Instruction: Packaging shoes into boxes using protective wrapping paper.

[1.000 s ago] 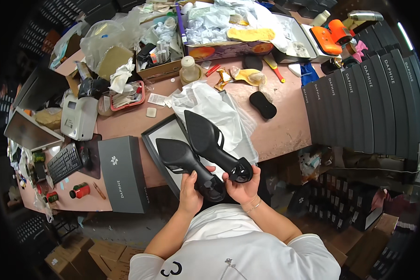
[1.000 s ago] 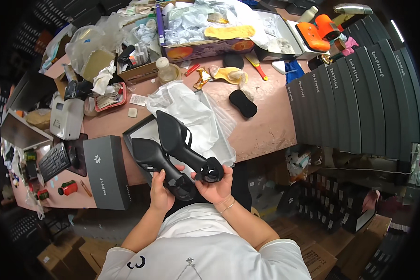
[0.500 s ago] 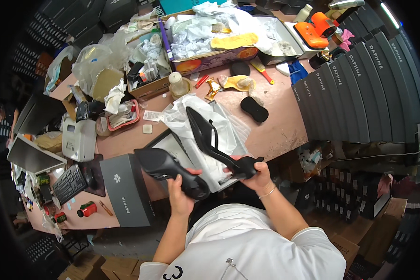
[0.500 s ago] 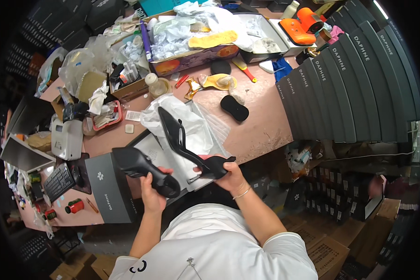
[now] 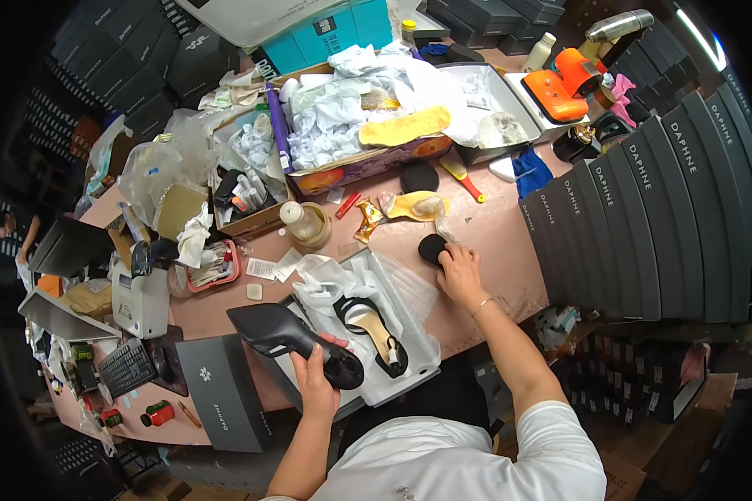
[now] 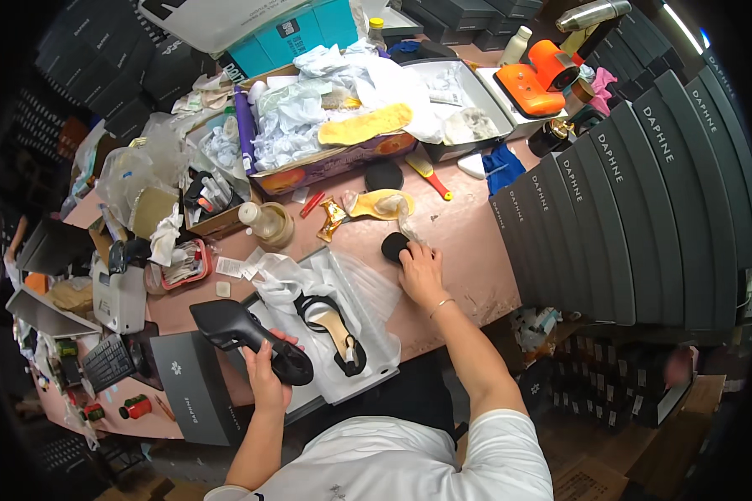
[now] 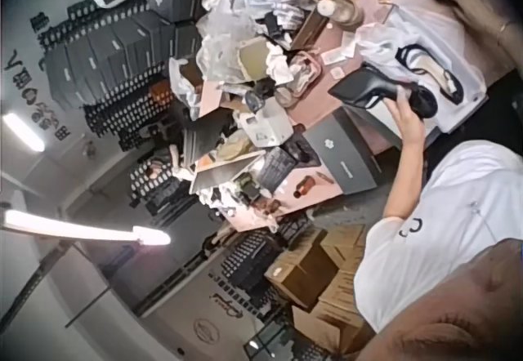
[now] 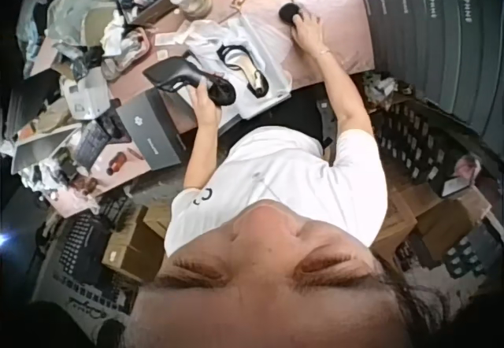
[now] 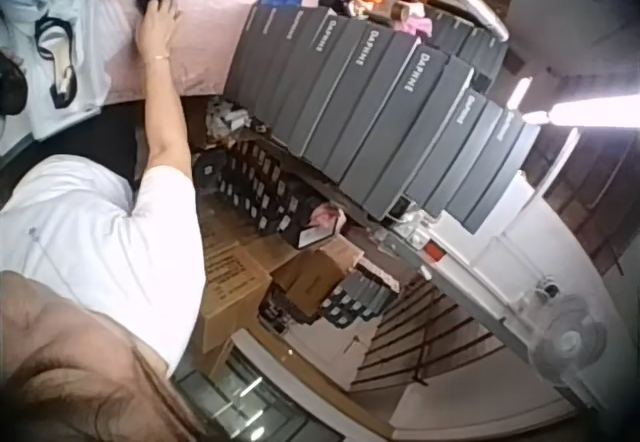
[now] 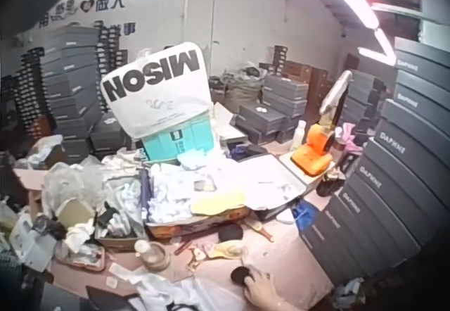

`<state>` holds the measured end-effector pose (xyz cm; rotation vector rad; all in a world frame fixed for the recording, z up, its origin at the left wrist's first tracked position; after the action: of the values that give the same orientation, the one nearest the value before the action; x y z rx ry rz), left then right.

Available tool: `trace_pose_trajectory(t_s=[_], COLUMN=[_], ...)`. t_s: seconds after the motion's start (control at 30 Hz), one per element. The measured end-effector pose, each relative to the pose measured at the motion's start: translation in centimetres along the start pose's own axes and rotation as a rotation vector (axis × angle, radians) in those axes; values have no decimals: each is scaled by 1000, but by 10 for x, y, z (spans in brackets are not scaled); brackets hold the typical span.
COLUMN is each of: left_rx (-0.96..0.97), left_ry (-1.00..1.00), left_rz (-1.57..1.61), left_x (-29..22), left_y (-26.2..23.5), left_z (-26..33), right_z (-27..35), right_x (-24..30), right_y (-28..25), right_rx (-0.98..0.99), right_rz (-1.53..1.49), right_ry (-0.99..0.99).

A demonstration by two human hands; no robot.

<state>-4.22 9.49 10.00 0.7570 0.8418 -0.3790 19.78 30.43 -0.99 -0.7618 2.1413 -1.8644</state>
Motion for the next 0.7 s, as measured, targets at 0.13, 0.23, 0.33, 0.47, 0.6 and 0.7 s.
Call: trace_pose_trajectory(t_s=[0.13,0.23,0.33,0.47,0.6,0.7], left_rx=[51,24,46,-17,-74,-74], left_ry=[47,69,120,116,127,176], left_rz=[12,82,17,13,44,37], left_x=[6,9,14,18,23,6], left_y=[21,38,45,54,49,52], left_z=[-25,-39,-52,-52,-57,-53], right_z=[7,-16,-61,-138,-164,-159], right_x=[-13,2,4,-24,-36,-32], right_y=[2,-44,-77,-56,4,9], right_rx=[-4,-42,-114,-200,-134,-120], right_rz=[18,-380,-744,-592,-6,-87], right_ry=[-114,25,156,111,-47,-1])
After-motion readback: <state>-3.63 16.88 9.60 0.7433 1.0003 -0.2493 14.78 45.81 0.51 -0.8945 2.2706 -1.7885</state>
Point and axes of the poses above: each hand's wrist, its own z-axis away from the middle knuckle, its own y-axis out of the palm, x = y × z, the point moved 4 cm from there along -z, towards the middle knuckle, and after that the axes turned 6 degrees about -x, right-handed, at the moved point
